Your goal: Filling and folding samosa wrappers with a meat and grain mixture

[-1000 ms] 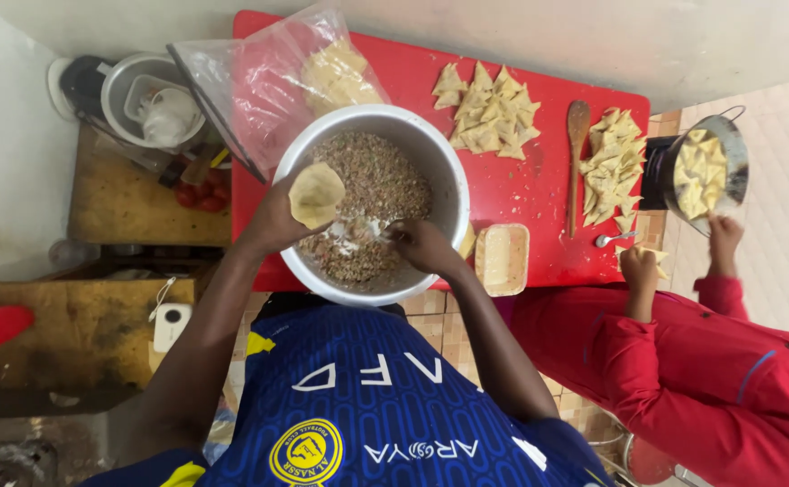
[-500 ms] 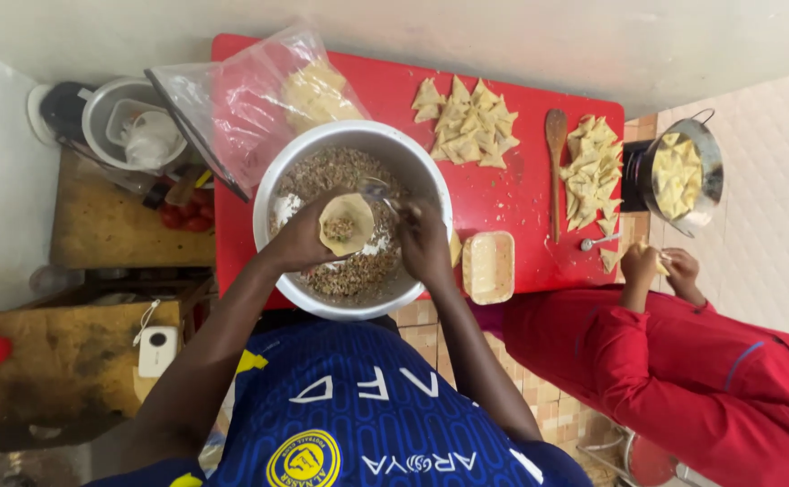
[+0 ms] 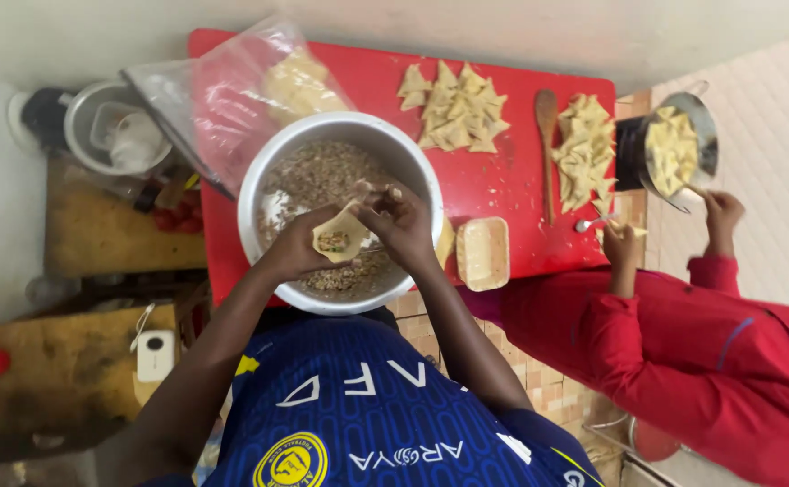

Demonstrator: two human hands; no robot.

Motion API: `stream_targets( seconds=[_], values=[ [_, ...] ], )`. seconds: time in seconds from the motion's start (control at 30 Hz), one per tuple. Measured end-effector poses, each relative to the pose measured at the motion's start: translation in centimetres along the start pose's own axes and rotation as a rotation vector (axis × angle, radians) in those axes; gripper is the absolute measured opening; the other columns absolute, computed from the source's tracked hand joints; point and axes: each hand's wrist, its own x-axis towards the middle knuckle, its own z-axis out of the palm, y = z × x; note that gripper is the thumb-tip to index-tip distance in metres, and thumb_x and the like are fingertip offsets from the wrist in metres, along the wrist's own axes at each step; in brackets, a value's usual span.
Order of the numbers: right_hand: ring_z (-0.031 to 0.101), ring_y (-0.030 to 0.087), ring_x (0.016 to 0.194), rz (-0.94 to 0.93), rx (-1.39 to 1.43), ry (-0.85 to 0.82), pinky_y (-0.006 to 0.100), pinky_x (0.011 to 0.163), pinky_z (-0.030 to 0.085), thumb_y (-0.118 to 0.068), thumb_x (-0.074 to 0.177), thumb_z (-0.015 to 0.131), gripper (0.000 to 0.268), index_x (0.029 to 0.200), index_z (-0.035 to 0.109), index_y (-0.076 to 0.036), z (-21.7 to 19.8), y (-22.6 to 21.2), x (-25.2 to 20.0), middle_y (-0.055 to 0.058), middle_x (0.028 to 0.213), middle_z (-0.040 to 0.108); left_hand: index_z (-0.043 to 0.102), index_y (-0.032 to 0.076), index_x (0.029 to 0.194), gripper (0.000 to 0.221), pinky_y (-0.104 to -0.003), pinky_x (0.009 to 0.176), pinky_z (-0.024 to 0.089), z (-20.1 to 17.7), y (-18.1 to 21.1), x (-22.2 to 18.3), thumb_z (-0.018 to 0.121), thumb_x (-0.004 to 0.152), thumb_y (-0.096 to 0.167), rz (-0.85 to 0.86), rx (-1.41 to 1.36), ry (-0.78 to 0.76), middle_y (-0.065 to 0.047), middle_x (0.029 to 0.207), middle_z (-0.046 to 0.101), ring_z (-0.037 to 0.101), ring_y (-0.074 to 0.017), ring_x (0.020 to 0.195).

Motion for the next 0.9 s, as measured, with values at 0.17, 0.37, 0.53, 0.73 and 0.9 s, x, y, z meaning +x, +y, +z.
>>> stream_targets(
  seconds=[0.17,0.37,0.53,0.73,0.9],
  values=[
    [0.075,0.022,0.087,-0.274,-0.157,-0.035,0.034,0.077,0.061,0.003,0.095,0.09,0.025,0.117,0.077,0.004,-0.3,-7.4,-2.5,0.019,0.094,0.078,0.084,0.01,0.128,0.065,-0.046,0.092,0.063,-0.3,-0.9,1.2,0.111,0.071,0.029,-0.165,-0.041,0.072,-0.014,0.112,0.086,0.082,-0.031,0.102],
    [0.068,0.025,0.059,-0.304,-0.335,-0.236,0.037,0.061,0.055,0.01,0.094,0.076,0.052,0.146,0.069,0.006,0.1,-8.0,-5.4,0.017,0.069,0.072,0.085,0.007,0.111,0.053,-0.033,0.07,0.061,0.7,1.5,1.1,0.109,0.068,0.025,-0.242,-0.037,0.088,-0.014,0.089,0.086,0.079,-0.0214,0.075],
    [0.063,0.035,0.045,-0.25,-0.712,-0.301,0.044,0.056,0.052,0.003,0.089,0.066,0.069,0.158,0.063,-0.001,-0.6,-6.6,-5.1,0.016,0.054,0.065,0.085,-0.002,0.112,0.038,-0.044,0.096,0.064,1.0,0.9,1.5,0.102,0.079,0.006,-0.089,-0.244,-0.056,-0.022,0.107,0.088,0.079,-0.0237,0.095],
    [0.07,0.048,0.058,-0.315,-0.706,-0.35,0.056,0.063,0.059,-0.004,0.084,0.069,0.07,0.153,0.067,-0.013,1.0,-6.8,-6.1,0.022,0.063,0.069,0.086,-0.002,0.117,0.03,-0.044,0.088,0.065,1.8,-2.8,1.8,0.095,0.089,0.002,-0.183,-0.273,-0.194,-0.025,0.102,0.086,0.082,-0.0336,0.08],
    [0.078,0.047,0.091,-0.309,-0.932,0.112,0.056,0.079,0.063,-0.039,0.094,0.092,0.054,0.135,0.078,-0.007,-1.0,-3.7,-5.2,0.02,0.098,0.075,0.086,-0.001,0.11,0.02,-0.043,0.077,0.068,3.1,-2.9,2.5,0.089,0.09,-0.006,-0.211,-0.554,-0.082,-0.02,0.099,0.086,0.083,-0.0285,0.086]
  ],
)
